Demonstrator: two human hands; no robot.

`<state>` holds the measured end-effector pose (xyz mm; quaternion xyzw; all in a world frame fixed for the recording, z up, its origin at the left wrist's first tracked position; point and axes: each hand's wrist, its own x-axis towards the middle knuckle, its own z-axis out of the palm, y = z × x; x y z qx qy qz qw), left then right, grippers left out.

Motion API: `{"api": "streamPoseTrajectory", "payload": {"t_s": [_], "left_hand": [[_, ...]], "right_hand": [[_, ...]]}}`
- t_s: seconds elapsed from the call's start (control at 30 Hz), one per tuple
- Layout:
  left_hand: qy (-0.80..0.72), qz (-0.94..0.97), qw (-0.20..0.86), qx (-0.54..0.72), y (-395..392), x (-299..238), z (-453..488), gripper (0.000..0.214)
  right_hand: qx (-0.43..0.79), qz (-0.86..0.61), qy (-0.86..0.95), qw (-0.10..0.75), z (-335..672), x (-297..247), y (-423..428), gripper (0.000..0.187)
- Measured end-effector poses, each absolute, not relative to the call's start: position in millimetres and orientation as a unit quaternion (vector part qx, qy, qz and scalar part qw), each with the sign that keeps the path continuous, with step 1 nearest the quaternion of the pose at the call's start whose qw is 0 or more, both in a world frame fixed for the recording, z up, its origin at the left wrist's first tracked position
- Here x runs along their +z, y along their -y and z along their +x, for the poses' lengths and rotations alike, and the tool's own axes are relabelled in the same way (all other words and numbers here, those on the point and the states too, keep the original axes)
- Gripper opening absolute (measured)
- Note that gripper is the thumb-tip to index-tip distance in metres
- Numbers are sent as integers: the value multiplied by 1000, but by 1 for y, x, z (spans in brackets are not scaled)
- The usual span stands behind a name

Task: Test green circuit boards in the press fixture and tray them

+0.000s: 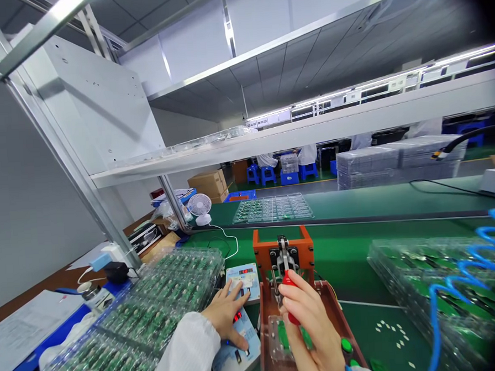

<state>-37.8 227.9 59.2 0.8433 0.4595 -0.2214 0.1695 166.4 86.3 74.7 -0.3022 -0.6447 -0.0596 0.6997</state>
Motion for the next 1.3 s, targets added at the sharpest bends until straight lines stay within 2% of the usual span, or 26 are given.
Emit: {"api": "streamPoseTrajectory", "payload": {"t_s": [0.27,0.47,1.3], "left_hand": [[-447,856,172,-194,-232,61,-48,152],[-442,851,165,-230,-237,68,-58,150],[-420,859,124,-264,-235,61,-56,147]], "right_hand": [[-57,-278,673,683,174,79,-87,60],[-55,-279,677,679,176,74,-88,66],[-70,-282,672,681,174,76,-89,67]]}}
